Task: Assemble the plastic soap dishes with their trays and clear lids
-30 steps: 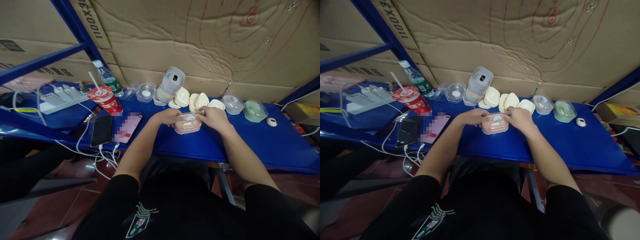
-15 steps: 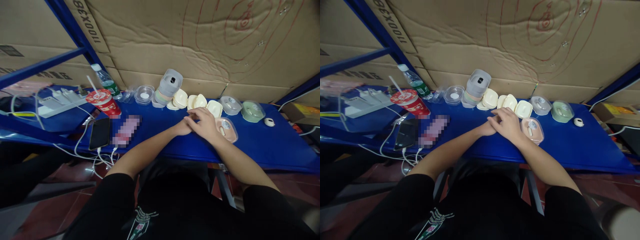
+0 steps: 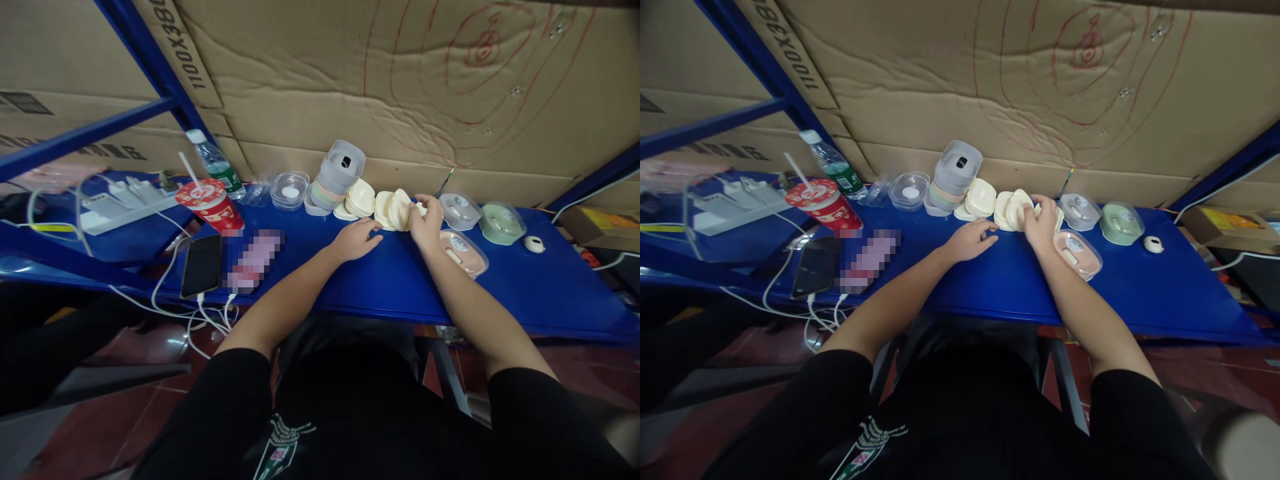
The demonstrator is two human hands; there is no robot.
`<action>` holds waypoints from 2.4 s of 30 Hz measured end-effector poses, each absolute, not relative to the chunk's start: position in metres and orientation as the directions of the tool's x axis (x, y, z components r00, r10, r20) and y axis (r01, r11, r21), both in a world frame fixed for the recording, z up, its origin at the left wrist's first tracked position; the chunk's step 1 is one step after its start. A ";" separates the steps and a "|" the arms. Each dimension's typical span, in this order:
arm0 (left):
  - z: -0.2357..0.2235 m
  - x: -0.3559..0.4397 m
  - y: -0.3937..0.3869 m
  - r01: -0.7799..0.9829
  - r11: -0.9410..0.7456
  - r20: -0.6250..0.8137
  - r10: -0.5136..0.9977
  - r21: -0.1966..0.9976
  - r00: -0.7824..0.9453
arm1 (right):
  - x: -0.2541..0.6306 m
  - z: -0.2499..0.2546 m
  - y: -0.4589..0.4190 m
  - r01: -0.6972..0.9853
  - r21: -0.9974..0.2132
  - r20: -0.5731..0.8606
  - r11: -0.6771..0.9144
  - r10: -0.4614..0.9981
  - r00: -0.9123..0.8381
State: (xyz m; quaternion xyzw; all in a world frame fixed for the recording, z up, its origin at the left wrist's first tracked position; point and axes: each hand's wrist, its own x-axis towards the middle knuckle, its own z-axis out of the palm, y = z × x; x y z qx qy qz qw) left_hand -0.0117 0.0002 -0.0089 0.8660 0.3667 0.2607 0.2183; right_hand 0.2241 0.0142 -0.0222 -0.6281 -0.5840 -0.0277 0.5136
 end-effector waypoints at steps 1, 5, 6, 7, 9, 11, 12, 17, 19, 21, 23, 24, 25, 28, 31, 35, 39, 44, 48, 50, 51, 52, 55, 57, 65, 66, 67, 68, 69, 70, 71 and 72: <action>-0.008 -0.012 0.000 0.523 -0.641 0.285 0.744 0.562 0.605 | 0.230 -0.021 0.016 0.790 -0.588 0.612 0.173 0.734 0.295; -0.007 -0.014 -0.002 0.512 -0.664 0.258 0.714 0.544 0.651 | 0.247 -0.013 0.015 0.907 -0.413 0.540 0.082 0.824 0.172; -0.007 -0.014 -0.002 0.510 -0.668 0.255 0.709 0.542 0.658 | 0.249 -0.011 0.013 0.929 -0.366 0.527 0.059 0.836 0.154; -0.006 -0.014 -0.002 0.508 -0.672 0.253 0.705 0.539 0.663 | 0.251 -0.009 0.011 0.947 -0.319 0.506 0.032 0.851 0.142; -0.007 -0.014 -0.002 0.509 -0.676 0.251 0.700 0.532 0.668 | 0.253 -0.005 0.008 0.973 -0.226 0.440 -0.035 0.888 0.135; -0.007 -0.015 -0.002 0.510 -0.683 0.249 0.695 0.523 0.675 | 0.252 -0.001 0.005 0.984 -0.154 0.354 -0.085 0.925 0.136; -0.007 -0.015 -0.002 0.511 -0.687 0.248 0.691 0.517 0.678 | 0.251 0.001 0.004 0.987 -0.136 0.316 -0.090 0.940 0.129; -0.007 -0.015 -0.002 0.519 -0.687 0.244 0.693 0.508 0.679 | 0.244 0.006 0.003 0.984 -0.176 0.235 0.008 0.971 0.034; -0.008 -0.015 -0.002 0.517 -0.685 0.245 0.694 0.513 0.677 | 0.242 0.006 0.003 0.984 -0.173 0.213 0.047 0.977 -0.009; -0.008 -0.015 -0.002 0.512 -0.688 0.248 0.691 0.514 0.679 | 0.242 0.006 0.003 0.985 -0.155 0.193 0.072 0.980 -0.041; -0.009 -0.015 -0.002 0.510 -0.691 0.248 0.688 0.512 0.682 | 0.241 0.005 0.003 0.988 -0.137 0.184 0.070 0.982 -0.044; -0.009 -0.015 -0.002 0.510 -0.693 0.247 0.686 0.510 0.684 | 0.240 0.006 0.003 0.989 -0.135 0.193 0.065 0.980 -0.038; -0.009 -0.015 -0.001 0.510 -0.695 0.247 0.684 0.508 0.686 | 0.240 0.006 0.002 0.988 -0.141 0.216 0.062 0.976 -0.030; -0.009 -0.015 -0.001 0.504 -0.699 0.251 0.679 0.506 0.690 | 0.238 0.010 0.000 0.978 -0.201 0.355 0.048 0.935 0.027; -0.010 -0.015 -0.001 0.507 -0.698 0.248 0.680 0.506 0.689 | 0.237 0.017 -0.005 0.952 -0.302 0.492 0.051 0.864 0.109; -0.008 -0.015 -0.003 0.506 -0.670 0.249 0.704 0.544 0.665 | 0.232 0.026 -0.013 0.877 -0.446 0.660 0.179 0.728 0.186; -0.001 -0.015 -0.005 0.493 -0.622 0.393 0.776 0.609 0.494 | 0.217 0.031 -0.024 0.791 -0.508 0.762 0.342 0.606 0.228; 0.009 -0.035 0.006 0.584 -0.623 0.687 0.712 0.521 0.147 | 0.189 0.023 -0.032 0.491 -0.754 0.559 0.436 0.819 0.132; 0.013 -0.061 0.026 0.660 -0.561 0.758 0.652 0.500 -0.019 | 0.171 0.004 -0.030 0.187 -0.950 0.231 0.250 0.966 -0.117; 0.015 -0.070 0.035 0.692 -0.523 0.756 0.652 0.498 -0.052 | 0.168 -0.005 -0.027 0.201 -0.965 0.119 0.167 0.966 -0.231; 0.016 -0.073 0.039 0.710 -0.506 0.754 0.655 0.489 -0.053 | 0.168 -0.008 -0.026 0.258 -0.952 0.101 0.166 0.963 -0.249; 0.018 -0.074 0.042 0.731 -0.490 0.752 0.658 0.475 -0.047 | 0.168 -0.011 -0.025 0.339 -0.920 0.117 0.196 0.964 -0.240; 0.025 -0.070 0.047 0.783 -0.460 0.739 0.674 0.418 0.001 | 0.173 -0.014 -0.023 0.589 -0.728 0.304 0.350 0.936 -0.181; 0.032 -0.062 0.048 0.793 -0.468 0.731 0.681 0.390 0.042 | 0.176 -0.013 -0.023 0.668 -0.618 0.387 0.414 0.900 -0.199; 0.052 -0.041 0.052 0.761 -0.465 0.659 0.749 0.452 0.066 | 0.177 -0.018 -0.025 0.676 -0.506 0.354 0.536 0.844 -0.403; 0.052 -0.040 0.053 0.757 -0.465 0.662 0.747 0.459 0.058 | 0.177 -0.019 -0.025 0.674 -0.499 0.349 0.545 0.838 -0.419; 0.051 -0.040 0.053 0.751 -0.467 0.665 0.745 0.466 0.051 | 0.176 -0.019 -0.025 0.674 -0.494 0.344 0.549 0.836 -0.429; 0.051 -0.041 0.053 0.747 -0.469 0.667 0.743 0.472 0.045 | 0.176 -0.020 -0.025 0.676 -0.491 0.340 0.550 0.835 -0.433; 0.050 -0.041 0.053 0.744 -0.468 0.666 0.745 0.476 0.042 | 0.177 -0.019 -0.025 0.678 -0.489 0.336 0.549 0.836 -0.434; 0.050 -0.042 0.053 0.746 -0.464 0.660 0.750 0.478 0.044 | 0.177 -0.019 -0.025 0.680 -0.488 0.332 0.547 0.837 -0.435; 0.049 -0.042 0.054 0.750 -0.458 0.651 0.758 0.477 0.048 | 0.177 -0.019 -0.025 0.682 -0.487 0.329 0.545 0.838 -0.435; 0.049 -0.043 0.054 0.757 -0.449 0.641 0.766 0.474 0.053 | 0.178 -0.018 -0.025 0.683 -0.487 0.326 0.544 0.839 -0.435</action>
